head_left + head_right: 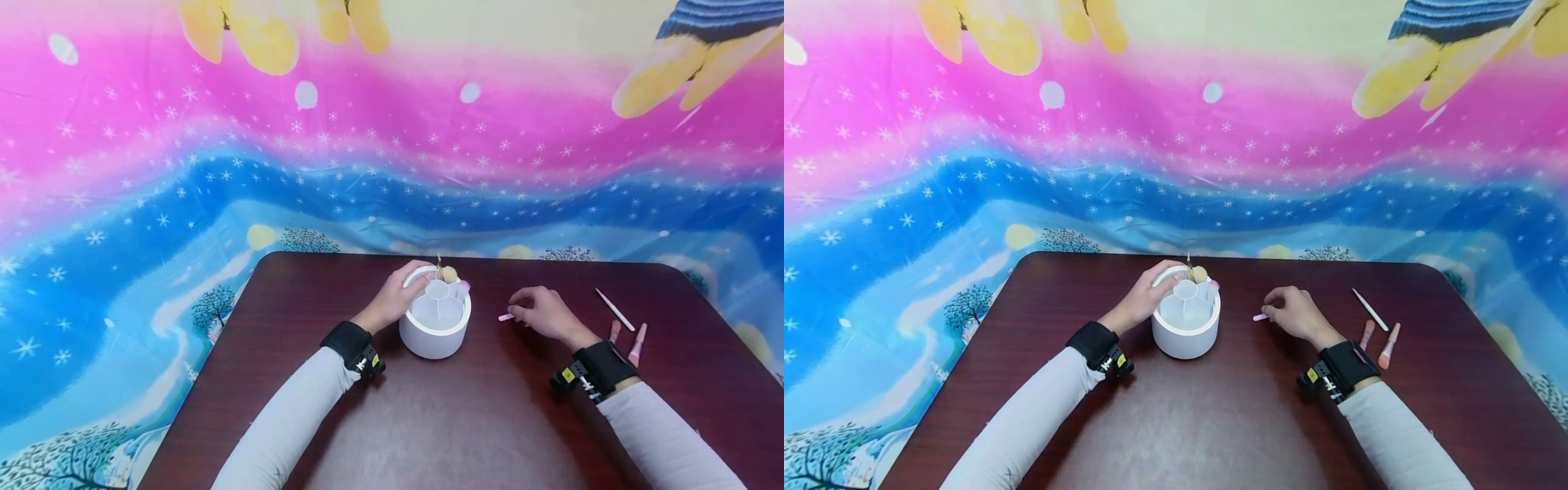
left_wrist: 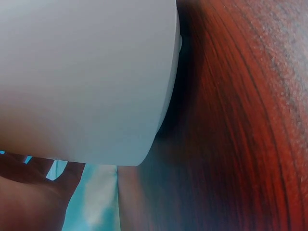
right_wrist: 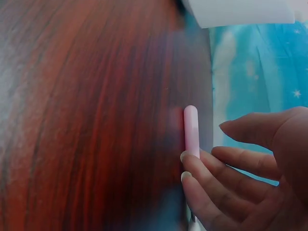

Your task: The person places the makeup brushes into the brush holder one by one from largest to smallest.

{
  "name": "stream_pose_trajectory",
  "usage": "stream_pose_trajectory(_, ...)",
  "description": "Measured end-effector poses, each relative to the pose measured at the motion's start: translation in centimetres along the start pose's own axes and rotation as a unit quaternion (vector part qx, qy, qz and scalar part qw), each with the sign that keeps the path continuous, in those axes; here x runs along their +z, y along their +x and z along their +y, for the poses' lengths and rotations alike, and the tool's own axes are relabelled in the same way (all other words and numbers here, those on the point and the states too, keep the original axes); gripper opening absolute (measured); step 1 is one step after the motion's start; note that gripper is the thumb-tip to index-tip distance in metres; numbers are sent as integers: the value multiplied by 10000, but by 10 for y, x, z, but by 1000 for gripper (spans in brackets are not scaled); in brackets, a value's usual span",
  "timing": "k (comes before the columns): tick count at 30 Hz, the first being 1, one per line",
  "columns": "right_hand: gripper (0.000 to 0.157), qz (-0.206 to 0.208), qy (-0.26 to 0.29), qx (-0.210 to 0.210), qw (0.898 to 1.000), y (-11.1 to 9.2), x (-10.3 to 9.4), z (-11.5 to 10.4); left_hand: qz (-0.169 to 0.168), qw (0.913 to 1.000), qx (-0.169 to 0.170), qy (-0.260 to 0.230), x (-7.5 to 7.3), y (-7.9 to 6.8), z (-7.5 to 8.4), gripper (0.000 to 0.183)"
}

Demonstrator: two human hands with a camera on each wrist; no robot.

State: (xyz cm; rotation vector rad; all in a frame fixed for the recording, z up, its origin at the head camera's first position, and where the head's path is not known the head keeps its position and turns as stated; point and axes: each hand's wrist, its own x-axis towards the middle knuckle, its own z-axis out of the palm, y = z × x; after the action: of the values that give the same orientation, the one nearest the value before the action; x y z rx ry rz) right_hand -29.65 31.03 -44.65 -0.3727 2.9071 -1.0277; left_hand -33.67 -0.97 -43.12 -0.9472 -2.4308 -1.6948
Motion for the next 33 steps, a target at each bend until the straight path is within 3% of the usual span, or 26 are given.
stream_pose_trajectory(6, 16, -82, -496, -95, 9987, -7, -1, 5, -77, 9999, 11, -106, -4, -6, 23, 30)
stream_pose_trajectory(10, 16, -16, -1029, 24, 9947, -12, -2, 12, -44, 10000, 0, -48, 0, -1, 7, 32)
stream_pose_trajectory(15, 16, 365, -1249, 134, 9914, -18, -8, 21, 7, 10000, -31, 8, 3, 2, -8, 32)
stream_pose_trajectory(19, 17, 618, -1309, 246, 9892, -21, -15, 24, 45, 10000, -12, 4, 4, 2, -9, 31)
stream_pose_trajectory(26, 20, 452, -1399, 628, 9871, -24, -25, 27, 47, 10000, 41, -4, 3, 2, -10, 32)
stream_pose_trajectory(30, 20, 382, -1345, 640, 9881, -26, -29, 26, 55, 10000, 69, 16, 3, 2, -9, 32)
stream_pose_trajectory(33, 21, 519, -1294, 420, 9893, -28, -32, 22, 48, 10000, 55, 29, 3, 2, -7, 31)
